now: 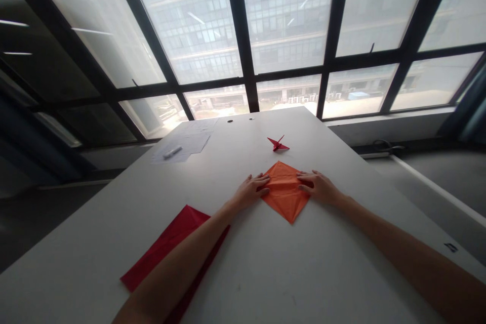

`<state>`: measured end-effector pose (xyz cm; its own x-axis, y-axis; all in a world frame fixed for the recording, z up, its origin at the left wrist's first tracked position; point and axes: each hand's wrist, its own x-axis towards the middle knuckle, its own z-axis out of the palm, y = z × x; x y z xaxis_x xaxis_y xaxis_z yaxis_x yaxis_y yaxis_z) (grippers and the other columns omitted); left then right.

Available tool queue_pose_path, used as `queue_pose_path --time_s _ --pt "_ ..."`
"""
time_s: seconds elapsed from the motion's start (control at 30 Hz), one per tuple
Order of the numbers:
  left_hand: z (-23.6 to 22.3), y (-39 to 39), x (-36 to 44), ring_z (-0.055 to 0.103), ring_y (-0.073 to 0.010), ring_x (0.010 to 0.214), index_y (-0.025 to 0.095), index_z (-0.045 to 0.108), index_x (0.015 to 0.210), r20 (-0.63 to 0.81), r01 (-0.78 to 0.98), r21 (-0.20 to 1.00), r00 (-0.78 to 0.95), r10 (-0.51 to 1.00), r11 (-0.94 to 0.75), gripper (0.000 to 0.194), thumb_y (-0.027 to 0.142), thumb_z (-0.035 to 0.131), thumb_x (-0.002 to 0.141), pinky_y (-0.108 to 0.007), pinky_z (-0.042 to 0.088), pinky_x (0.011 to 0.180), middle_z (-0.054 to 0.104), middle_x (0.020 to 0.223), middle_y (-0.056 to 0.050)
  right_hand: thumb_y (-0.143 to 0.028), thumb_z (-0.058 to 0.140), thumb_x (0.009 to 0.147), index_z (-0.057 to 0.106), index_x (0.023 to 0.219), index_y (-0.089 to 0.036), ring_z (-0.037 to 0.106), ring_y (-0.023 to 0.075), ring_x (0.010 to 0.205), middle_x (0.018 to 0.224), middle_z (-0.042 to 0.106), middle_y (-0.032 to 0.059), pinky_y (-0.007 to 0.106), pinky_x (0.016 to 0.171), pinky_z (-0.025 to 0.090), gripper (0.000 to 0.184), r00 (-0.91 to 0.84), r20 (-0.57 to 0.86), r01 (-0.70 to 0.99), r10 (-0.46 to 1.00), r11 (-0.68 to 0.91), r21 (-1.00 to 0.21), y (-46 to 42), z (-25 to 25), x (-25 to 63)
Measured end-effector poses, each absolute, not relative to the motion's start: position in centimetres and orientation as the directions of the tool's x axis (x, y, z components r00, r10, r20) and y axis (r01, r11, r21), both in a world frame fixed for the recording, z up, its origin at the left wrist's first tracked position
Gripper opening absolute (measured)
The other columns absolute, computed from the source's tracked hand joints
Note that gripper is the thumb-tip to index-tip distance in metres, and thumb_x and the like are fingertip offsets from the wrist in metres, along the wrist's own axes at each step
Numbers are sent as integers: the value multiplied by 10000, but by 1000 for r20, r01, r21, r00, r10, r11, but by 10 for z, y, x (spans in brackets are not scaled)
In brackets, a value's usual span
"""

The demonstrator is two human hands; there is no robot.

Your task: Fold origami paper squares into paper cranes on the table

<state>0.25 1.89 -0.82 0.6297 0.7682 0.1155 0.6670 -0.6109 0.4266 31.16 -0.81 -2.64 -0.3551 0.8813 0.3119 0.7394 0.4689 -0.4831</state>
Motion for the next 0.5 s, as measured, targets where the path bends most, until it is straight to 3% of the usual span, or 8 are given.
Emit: queue_pose_path --time_s 0.33,0.5 --pt "-9 19 1 413 -255 1374 334 608 1277 163 648 501 580 798 -573 407 469 559 896 -506 206 1173 574 1367 0 -307 576 894 719 1104 -313 604 252 1190 1180 705 12 447 1058 381 254 -366 366 746 856 505 -435 -5 -25 313" --pt "-8 18 2 458 -260 1341 327 641 1239 187 662 483 562 806 -574 383 468 565 890 -477 254 1162 606 1333 2 -277 557 897 730 1073 -302 620 247 1164 1146 721 19 437 1039 398 247 -360 378 753 853 505 -422 -3 -29 312"
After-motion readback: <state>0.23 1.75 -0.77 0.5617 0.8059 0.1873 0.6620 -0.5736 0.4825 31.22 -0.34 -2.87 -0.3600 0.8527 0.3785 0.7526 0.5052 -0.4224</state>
